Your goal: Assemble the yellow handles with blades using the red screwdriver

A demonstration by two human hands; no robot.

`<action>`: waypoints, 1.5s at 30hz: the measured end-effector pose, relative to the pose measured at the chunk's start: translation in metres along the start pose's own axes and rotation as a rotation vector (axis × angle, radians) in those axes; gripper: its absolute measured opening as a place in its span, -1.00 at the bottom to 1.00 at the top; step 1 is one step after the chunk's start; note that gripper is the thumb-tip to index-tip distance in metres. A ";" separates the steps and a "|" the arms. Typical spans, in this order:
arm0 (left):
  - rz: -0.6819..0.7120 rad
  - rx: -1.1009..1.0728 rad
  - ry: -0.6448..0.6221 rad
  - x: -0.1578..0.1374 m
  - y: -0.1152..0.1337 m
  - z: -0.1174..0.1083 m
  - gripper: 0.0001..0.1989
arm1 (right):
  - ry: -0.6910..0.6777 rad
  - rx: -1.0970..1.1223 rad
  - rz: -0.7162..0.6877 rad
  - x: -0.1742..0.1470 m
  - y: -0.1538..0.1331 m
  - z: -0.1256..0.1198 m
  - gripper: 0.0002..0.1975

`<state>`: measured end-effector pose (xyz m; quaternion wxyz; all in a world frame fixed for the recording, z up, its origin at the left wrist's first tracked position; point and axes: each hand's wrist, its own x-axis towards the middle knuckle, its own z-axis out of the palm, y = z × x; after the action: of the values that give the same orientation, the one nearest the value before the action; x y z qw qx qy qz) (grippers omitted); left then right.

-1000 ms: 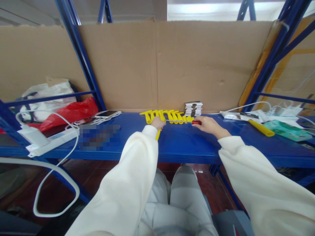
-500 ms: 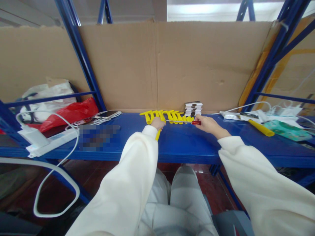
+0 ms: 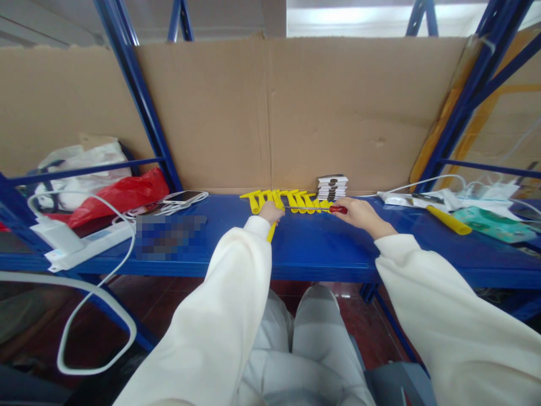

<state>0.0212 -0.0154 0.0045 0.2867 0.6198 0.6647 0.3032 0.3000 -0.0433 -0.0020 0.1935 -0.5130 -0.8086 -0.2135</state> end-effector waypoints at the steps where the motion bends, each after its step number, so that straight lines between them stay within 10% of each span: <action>1: 0.000 -0.002 0.003 0.000 0.000 0.000 -0.76 | 0.003 0.005 -0.001 0.000 0.000 0.001 -0.80; 45: 0.013 0.028 -0.018 -0.002 0.000 -0.002 -0.74 | -0.011 -0.013 0.001 0.000 -0.004 -0.002 -0.85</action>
<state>0.0199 -0.0178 0.0062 0.2819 0.6308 0.6621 0.2902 0.2971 -0.0460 -0.0007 0.1860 -0.5156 -0.8081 -0.2157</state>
